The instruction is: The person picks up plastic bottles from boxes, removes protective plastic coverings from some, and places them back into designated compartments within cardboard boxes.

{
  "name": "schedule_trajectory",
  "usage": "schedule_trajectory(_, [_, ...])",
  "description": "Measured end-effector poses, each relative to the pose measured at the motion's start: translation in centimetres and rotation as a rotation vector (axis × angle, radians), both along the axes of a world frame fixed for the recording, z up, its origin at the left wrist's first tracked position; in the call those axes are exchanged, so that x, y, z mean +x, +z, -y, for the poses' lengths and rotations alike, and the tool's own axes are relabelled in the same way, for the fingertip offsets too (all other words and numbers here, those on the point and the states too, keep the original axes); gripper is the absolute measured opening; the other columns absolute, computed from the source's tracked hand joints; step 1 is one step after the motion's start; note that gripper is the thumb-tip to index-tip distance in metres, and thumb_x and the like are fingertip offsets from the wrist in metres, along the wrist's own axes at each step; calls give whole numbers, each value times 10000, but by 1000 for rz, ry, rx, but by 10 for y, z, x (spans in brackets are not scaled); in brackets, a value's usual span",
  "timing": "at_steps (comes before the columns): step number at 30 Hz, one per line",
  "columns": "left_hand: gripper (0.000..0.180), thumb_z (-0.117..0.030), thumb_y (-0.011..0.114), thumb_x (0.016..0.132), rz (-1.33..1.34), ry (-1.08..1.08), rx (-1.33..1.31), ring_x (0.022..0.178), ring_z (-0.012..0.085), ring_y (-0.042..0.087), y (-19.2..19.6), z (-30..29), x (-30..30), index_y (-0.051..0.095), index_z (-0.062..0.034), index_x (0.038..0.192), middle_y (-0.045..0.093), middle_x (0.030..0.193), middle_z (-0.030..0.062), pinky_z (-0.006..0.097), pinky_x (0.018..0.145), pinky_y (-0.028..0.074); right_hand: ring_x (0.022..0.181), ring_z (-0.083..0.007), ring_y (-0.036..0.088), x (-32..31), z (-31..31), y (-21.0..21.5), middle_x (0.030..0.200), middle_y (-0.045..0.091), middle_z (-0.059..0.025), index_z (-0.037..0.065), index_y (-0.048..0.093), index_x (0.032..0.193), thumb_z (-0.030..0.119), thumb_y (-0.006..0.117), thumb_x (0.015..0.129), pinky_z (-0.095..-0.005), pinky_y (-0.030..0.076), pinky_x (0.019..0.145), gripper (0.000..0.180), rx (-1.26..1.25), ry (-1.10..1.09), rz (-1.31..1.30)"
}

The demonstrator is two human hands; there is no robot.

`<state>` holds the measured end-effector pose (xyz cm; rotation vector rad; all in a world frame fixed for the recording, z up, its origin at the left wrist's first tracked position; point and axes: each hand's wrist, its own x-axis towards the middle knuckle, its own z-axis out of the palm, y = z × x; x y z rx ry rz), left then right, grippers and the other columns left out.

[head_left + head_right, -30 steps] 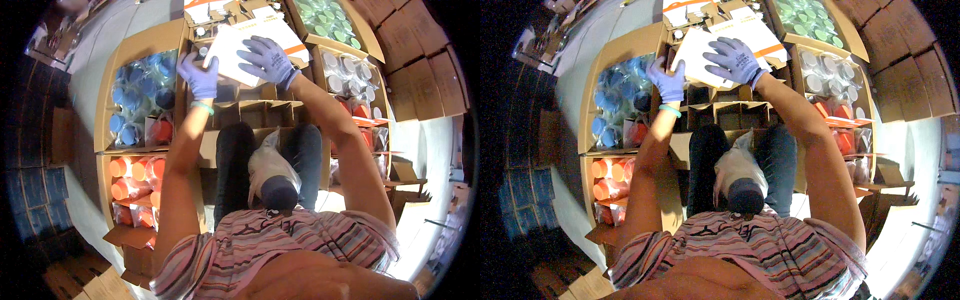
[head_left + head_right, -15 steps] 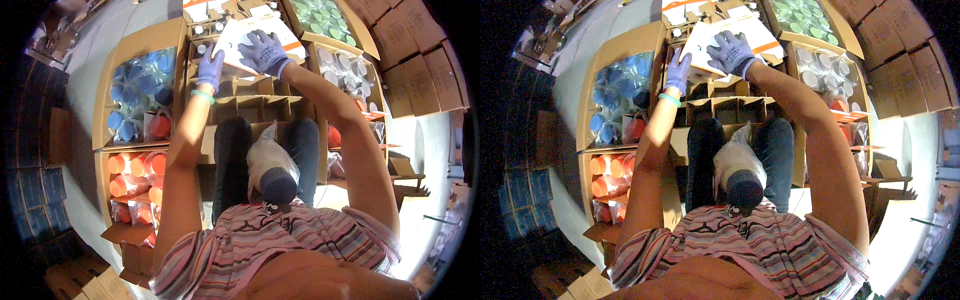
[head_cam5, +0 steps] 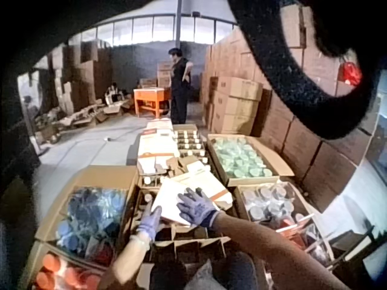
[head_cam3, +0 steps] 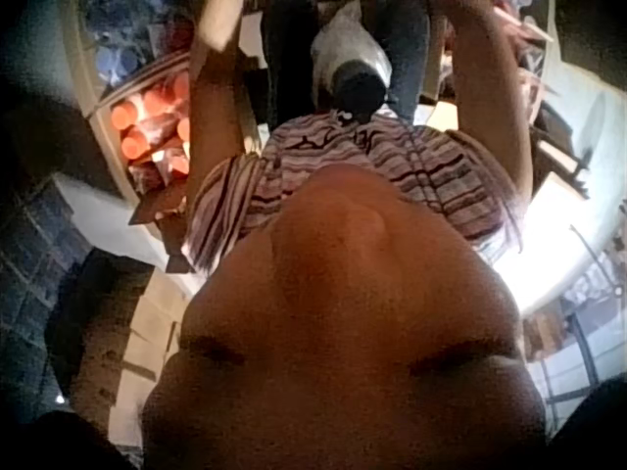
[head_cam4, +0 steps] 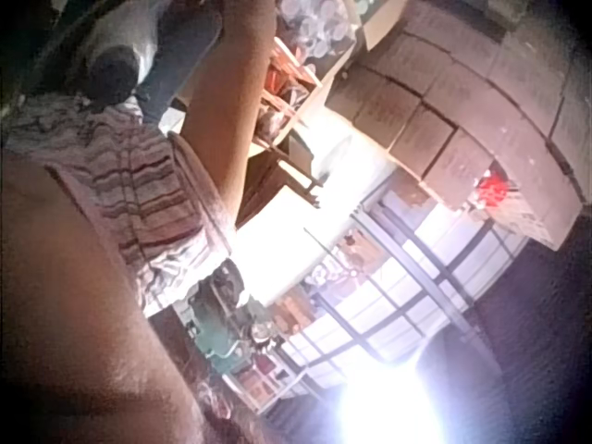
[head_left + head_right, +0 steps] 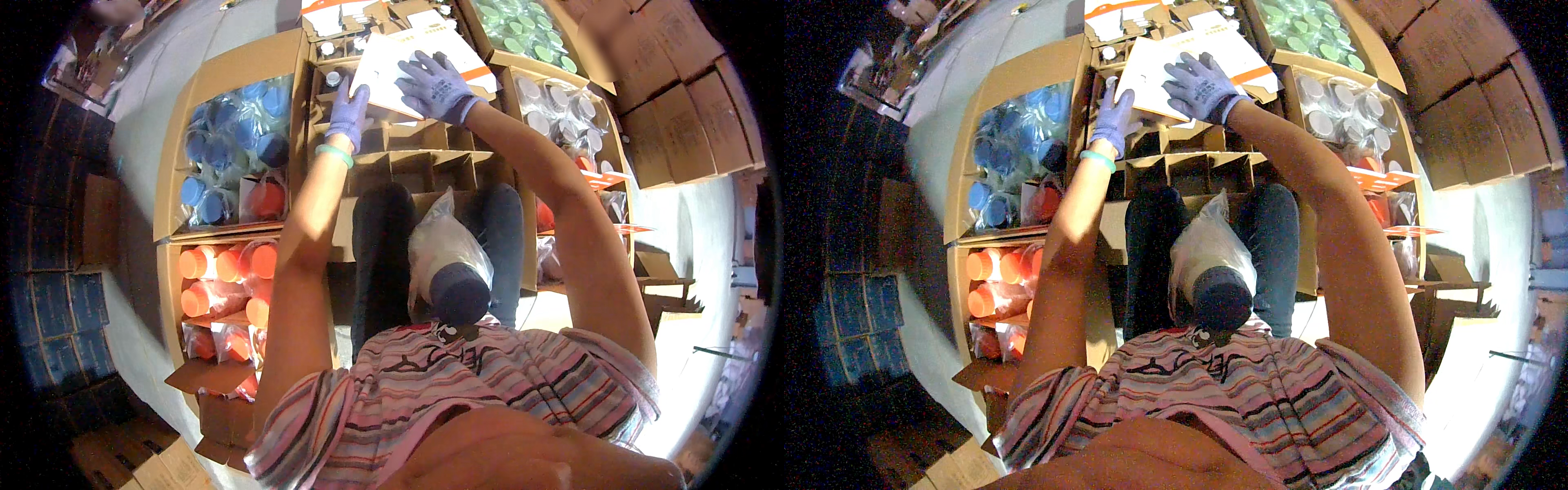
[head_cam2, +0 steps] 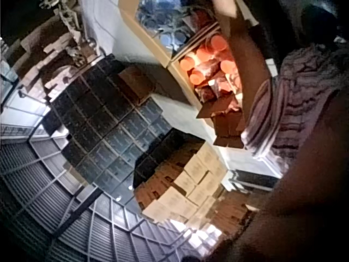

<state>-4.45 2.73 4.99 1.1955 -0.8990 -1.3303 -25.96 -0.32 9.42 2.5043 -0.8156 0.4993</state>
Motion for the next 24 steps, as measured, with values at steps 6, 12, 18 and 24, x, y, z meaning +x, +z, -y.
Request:
schedule_trajectory(6, [638,-195,579,893,-128,-60,26,1206,279,460,-6,-7,18,274,-297,1444,455,1343,37,607,914,387,1179,-343,457,0,7,10,1275,525,-138,180,609,1183,419,570,857,-467,353,1001,406,146,52,367])
schedule_trajectory(12, [595,-89,535,908,-394,-184,23,1194,272,506,0,-67,34,306,-183,1449,487,1333,71,521,920,476,1060,-304,565,-9,-17,4,1204,552,-159,177,442,1367,663,504,828,-476,462,828,729,1888,-529,1372])
schedule_trajectory(18, [602,-5,546,849,-396,-374,-398,1229,214,447,41,-128,40,332,5,1412,453,1344,81,347,999,401,1072,-196,554,-31,-112,54,1255,502,-147,97,382,1392,120,517,822,-330,487,848,586,1389,271,1587])
schedule_trajectory(24, [363,-110,594,865,-148,48,-478,1011,195,488,50,-88,31,464,-33,1195,496,1095,71,347,913,404,1313,-294,371,-67,-114,53,1431,356,-200,86,155,1489,126,533,819,-382,291,1086,770,1156,275,1524])
